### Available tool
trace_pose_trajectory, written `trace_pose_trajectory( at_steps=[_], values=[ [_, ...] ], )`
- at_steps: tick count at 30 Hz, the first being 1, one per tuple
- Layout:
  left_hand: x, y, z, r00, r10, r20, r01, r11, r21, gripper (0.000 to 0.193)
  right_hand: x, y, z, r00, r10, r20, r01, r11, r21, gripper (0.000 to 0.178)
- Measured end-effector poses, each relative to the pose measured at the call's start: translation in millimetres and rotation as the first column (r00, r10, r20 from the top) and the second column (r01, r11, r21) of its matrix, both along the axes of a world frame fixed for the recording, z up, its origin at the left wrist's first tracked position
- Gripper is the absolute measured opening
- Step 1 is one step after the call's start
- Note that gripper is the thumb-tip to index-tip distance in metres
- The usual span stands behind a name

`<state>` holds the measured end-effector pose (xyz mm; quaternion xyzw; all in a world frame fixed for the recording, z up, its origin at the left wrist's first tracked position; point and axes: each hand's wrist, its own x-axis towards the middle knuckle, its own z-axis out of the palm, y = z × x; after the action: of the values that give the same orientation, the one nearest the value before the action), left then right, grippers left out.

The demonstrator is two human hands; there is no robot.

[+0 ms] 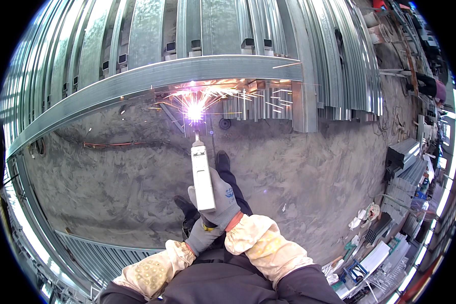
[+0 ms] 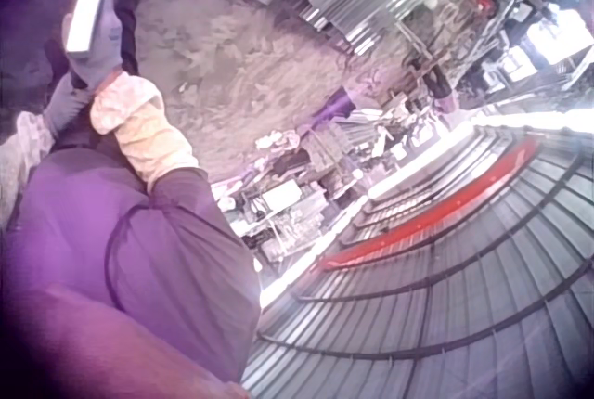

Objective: The person welds metal frame components using a handheld welding torch, creating bright sparks at the joints. They repeatedly position the torch, weld along seams, and adjust the frame while working in a workshop environment.

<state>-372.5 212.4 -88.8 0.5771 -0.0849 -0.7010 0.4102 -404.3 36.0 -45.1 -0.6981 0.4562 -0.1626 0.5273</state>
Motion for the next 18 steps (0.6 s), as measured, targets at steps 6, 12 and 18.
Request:
trace_pose_trajectory(
  at_steps=[6,12,18],
  values=[
    [2.5,-3.6,7.3,1.0,0.008,-0.014,-0.008,1.0,-0.002,0.045,0.0,2.5,-1.1,1.0,-0.005,-0.004,0.005,1.0,-0.024,0.051],
    [-0.1,1.8,5.9,1.0,0.016,-0.02,-0.016,1.0,-0.001,0.047,-1.4,5.3,-0.6,1.0,-0.008,0.01,0.008,1.0,0.0,0.048],
    [-0.8,3.9,7.5,1.0,0.002,-0.014,-0.001,1.0,0.028,0.046,-2.3,6.7,0.8,1.0,-0.011,-0.002,0.011,1.0,0.001,0.047]
  ],
)
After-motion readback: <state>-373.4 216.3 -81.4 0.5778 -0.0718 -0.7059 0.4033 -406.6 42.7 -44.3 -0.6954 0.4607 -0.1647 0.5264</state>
